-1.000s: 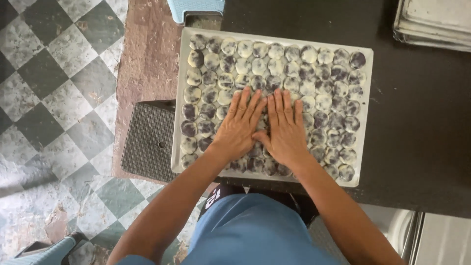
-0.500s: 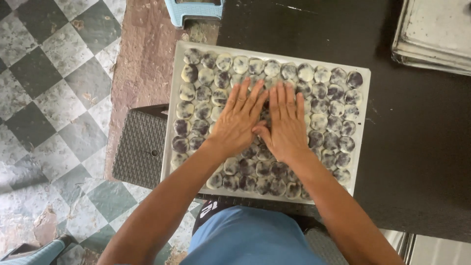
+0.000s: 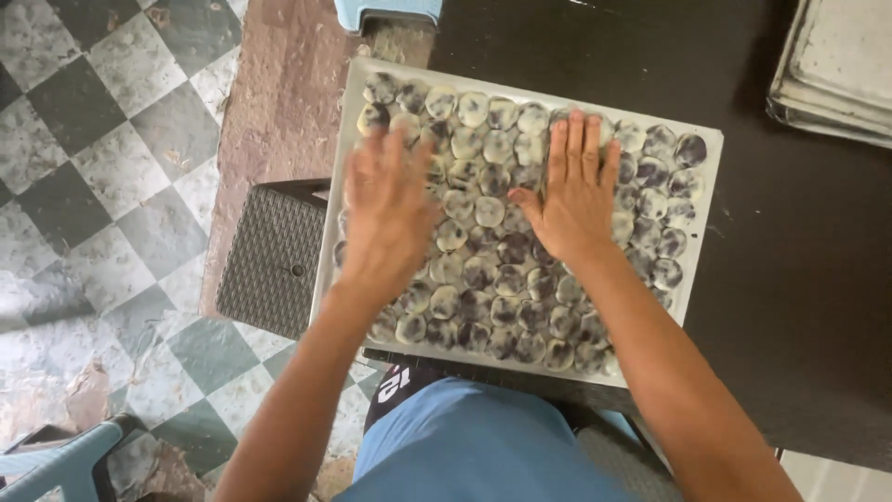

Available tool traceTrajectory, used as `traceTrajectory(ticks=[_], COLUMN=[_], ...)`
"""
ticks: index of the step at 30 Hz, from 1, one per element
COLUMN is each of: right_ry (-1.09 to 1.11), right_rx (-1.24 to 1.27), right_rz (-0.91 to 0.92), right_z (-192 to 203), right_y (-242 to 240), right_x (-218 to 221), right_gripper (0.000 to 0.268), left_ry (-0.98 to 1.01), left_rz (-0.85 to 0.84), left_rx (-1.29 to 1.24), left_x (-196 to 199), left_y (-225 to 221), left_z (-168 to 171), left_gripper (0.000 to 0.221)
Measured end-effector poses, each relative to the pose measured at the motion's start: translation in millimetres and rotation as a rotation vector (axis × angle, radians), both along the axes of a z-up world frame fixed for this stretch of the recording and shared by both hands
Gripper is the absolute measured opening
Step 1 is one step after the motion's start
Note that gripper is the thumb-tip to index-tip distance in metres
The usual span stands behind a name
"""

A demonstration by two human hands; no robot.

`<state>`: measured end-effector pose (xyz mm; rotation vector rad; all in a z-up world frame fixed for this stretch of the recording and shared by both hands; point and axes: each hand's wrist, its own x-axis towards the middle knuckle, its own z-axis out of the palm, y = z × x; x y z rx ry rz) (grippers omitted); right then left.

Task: Arranging and pressing small pieces of dough onto a baking tray in a bakery.

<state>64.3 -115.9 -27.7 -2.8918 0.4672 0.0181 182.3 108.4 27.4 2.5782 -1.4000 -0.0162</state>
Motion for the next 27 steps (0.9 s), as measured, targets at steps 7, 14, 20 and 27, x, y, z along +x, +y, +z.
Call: traceTrajectory(ticks=[7,14,20,27], right_ry=[0.001,0.194,0.223,0.157], right_rx=[0.001,-0.145,0.061,-0.055], right_rz=[0.049,-0.008,-0.076,-0.053], right_z=[0.9,21.0,31.4,17.0], right_y=[24.1,52.0,62.8,82.1], right_x=[22.3,50.1,61.3,75.6], right_gripper=[0.097,0.093,0.090,0.097], left_ry=[0.338,0.955,0.956,1.041], left_rz=[0.424,0.734,0.636,0.660], left_rx=[-0.204,-0.242,-0.415,-0.371], left_x=[-24.7,-38.8,-41.5,-40.2], left_y=[136.4,144.7,148.7,148.2], left_z=[-36.7,-41.3,-50.5,-44.6], left_gripper=[0.052,0.058,0.052,0.058])
